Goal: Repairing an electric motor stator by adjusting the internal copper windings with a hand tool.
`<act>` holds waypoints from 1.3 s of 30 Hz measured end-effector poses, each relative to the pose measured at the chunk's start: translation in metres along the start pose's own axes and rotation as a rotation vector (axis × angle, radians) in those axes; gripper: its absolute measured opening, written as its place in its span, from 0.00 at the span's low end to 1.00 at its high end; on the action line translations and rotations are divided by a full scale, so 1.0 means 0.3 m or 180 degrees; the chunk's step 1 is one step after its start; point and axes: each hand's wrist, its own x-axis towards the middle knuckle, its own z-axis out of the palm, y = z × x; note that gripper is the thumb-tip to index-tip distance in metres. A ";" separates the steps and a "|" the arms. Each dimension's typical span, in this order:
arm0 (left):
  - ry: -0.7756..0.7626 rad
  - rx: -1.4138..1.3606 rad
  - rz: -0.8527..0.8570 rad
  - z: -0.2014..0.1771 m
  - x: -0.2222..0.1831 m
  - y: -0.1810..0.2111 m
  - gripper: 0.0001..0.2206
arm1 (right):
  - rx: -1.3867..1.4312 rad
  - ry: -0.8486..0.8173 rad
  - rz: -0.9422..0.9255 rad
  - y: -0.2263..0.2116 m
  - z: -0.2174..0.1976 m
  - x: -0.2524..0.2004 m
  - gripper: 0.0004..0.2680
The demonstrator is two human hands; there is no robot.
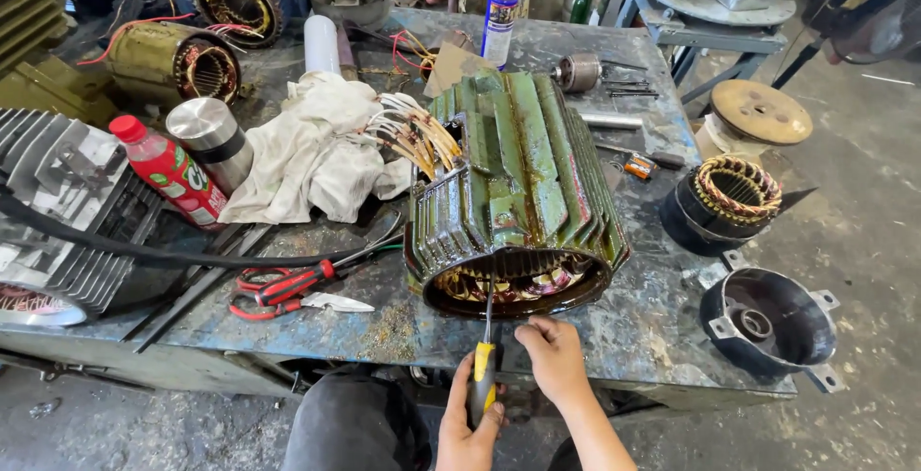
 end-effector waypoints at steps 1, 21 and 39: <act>0.0033 0.0098 0.0053 0.003 0.004 -0.005 0.33 | 0.0090 -0.0344 -0.0146 0.009 -0.010 -0.003 0.17; -0.0735 -0.0326 0.0439 -0.058 0.090 -0.133 0.37 | -0.1672 -0.1571 -0.0014 -0.231 0.111 -0.244 0.36; 0.0664 0.1411 0.3443 -0.109 0.004 0.660 0.13 | -0.0598 -0.1292 0.1026 -0.476 -0.049 -0.068 0.27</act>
